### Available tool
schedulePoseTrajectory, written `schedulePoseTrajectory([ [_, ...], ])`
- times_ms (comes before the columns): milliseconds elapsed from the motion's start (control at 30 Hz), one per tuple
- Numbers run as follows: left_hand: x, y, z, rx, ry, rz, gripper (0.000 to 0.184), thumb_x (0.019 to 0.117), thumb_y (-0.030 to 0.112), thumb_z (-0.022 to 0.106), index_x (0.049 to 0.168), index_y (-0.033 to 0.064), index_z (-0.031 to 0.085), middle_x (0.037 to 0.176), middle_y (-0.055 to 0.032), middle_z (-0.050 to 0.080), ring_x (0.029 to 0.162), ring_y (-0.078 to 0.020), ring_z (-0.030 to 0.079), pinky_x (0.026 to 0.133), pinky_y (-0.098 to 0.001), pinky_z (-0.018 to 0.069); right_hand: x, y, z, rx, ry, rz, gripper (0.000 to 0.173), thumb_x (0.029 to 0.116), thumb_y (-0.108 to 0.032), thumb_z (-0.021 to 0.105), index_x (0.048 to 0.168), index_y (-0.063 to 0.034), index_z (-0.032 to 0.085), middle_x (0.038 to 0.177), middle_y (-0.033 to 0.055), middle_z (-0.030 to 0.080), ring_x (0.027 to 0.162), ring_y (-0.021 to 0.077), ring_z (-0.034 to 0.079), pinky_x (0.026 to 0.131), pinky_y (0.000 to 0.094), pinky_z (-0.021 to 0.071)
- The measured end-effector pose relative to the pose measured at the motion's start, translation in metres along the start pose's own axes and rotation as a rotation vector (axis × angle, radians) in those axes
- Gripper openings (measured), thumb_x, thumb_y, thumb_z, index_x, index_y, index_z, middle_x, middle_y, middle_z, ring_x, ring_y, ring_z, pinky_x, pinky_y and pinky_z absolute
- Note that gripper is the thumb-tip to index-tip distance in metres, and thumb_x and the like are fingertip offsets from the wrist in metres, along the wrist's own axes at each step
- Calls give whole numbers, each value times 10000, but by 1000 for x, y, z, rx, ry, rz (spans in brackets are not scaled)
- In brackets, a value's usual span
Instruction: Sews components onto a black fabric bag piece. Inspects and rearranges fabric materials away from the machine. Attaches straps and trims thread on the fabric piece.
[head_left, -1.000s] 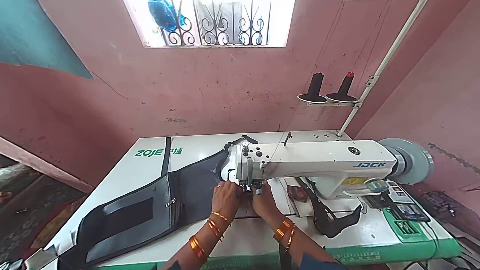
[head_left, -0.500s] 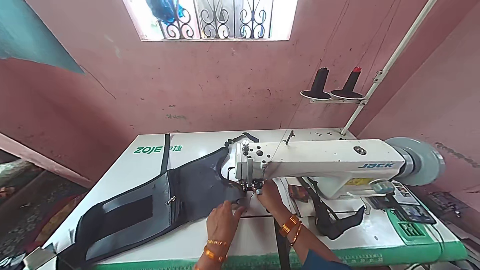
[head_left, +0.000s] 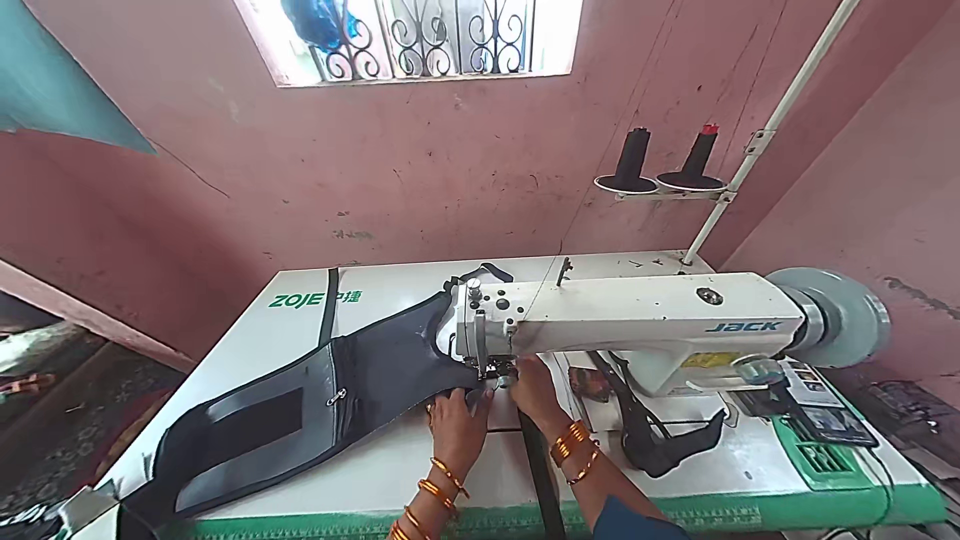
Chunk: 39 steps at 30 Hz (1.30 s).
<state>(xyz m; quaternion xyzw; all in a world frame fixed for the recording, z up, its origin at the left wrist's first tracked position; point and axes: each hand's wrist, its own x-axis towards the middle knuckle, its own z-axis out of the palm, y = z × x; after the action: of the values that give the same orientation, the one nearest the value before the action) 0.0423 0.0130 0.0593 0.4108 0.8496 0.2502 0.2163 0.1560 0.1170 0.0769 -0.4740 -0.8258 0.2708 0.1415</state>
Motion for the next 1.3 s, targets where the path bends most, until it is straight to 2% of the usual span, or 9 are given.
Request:
schedulePoseTrajectory([
  [167,6,18,-1,19,-65,-54,476,994,316,635,1255,-82,617,1219,-269,661,1253,-409,592,1120,-563,399,1,3,1,20,-3,-3,198,974,-77,598,1018,78,712,1098,253,671,1144,369,625,1023,454,468],
  [333,20,31,-20,202,-199,-88,549,1006,456,611,1232,-43,640,1182,-243,695,1174,-397,659,992,-574,505,1,1,0,3,2,-4,201,978,-86,601,1017,75,714,1095,254,676,1140,374,629,1019,464,470],
  [500,47,0,-31,188,-317,154,418,999,375,645,975,-36,716,991,-235,709,1032,-394,680,940,-585,501,-1,3,5,5,50,-35,193,967,-78,609,1006,79,712,1065,255,674,1118,376,636,1000,464,485],
  [633,23,-17,-50,438,-369,323,313,1042,216,521,1088,-29,710,1047,-253,721,1087,-434,679,965,-599,494,-1,4,5,-20,53,-40,204,978,-90,603,1013,76,715,1071,257,675,1122,383,636,1004,468,483],
  [733,11,-28,-62,604,-248,387,278,1050,114,462,1149,-11,690,980,-250,725,999,-440,709,851,-585,533,-1,0,4,-35,36,-29,203,967,-75,606,1026,81,722,1085,267,681,1129,394,638,1000,482,484],
  [867,27,-69,-45,473,287,741,114,858,-40,646,859,10,749,762,-188,697,725,-391,725,605,-529,574,-5,5,7,13,91,-74,173,938,-39,622,974,105,711,1054,283,667,1096,403,640,986,477,490],
  [1000,3,-63,-39,369,406,958,161,844,252,716,862,97,757,784,-74,699,734,-274,721,612,-444,593,-8,-5,-2,3,-39,43,236,940,-79,658,1093,98,684,1202,288,614,1201,395,581,1043,456,460],
  [1133,34,-46,-26,427,333,1032,311,800,2,702,1101,62,754,1169,-136,738,1188,-338,676,1063,-578,472,-3,-20,4,-102,-108,78,421,951,-162,657,1312,53,632,1409,277,529,1354,404,477,1122,466,406],
  [1300,25,-37,-13,390,145,1015,134,853,-38,652,902,0,770,821,-156,739,819,-339,749,759,-481,607,-4,-30,-4,8,-71,172,338,989,-136,616,1251,75,641,1262,270,643,1241,378,600,1067,487,453],
])
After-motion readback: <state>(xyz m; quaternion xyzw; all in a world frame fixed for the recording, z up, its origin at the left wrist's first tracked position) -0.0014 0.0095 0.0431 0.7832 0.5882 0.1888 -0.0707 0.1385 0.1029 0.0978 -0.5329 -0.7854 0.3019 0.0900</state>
